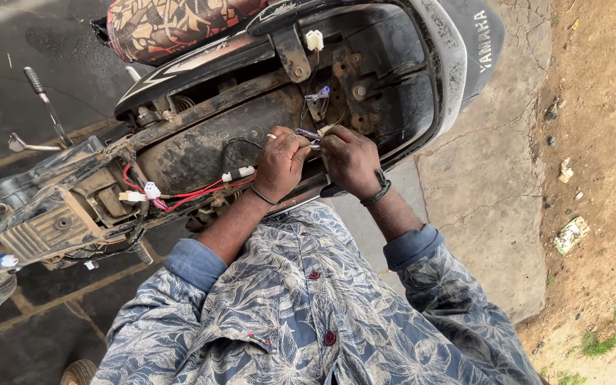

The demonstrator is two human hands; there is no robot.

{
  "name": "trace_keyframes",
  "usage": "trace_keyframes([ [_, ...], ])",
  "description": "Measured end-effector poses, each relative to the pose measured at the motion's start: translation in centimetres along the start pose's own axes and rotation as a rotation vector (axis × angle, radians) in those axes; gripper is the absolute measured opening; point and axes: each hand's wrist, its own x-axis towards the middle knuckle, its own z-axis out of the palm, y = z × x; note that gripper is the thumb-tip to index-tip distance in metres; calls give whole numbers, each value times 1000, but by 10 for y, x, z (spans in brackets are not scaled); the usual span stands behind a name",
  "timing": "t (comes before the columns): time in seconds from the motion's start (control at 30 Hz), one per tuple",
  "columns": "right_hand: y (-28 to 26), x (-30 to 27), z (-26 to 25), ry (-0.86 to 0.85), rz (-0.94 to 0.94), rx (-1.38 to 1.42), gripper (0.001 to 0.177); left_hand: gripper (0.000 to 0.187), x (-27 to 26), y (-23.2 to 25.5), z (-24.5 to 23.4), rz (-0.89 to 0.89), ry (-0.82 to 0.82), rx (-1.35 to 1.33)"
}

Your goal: The recorder is connecting and organizing electrical wires and connectors under the seat of a motorcycle.

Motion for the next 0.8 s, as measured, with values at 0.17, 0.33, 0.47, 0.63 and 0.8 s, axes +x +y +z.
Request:
trace_keyframes([
  [0.17, -5, -3, -4, 7, -13, 18, 8, 7, 11, 9, -6, 57, 8, 42],
  [0.33, -9, 1, -4, 44, 6, 57, 9, 8, 13, 8, -11, 57, -27, 33],
  [0.47, -8, 1, -4, 42, 6, 54, 8, 10, 10, 9, -9, 20, -20, 8],
  [0.63, -7, 1, -3, 49, -2, 62, 9, 11, 11, 8, -5, 19, -15, 7],
  [0.8, -2, -1, 2, 28, 10, 34, 10, 12, 8, 7, 0, 26, 6, 12],
])
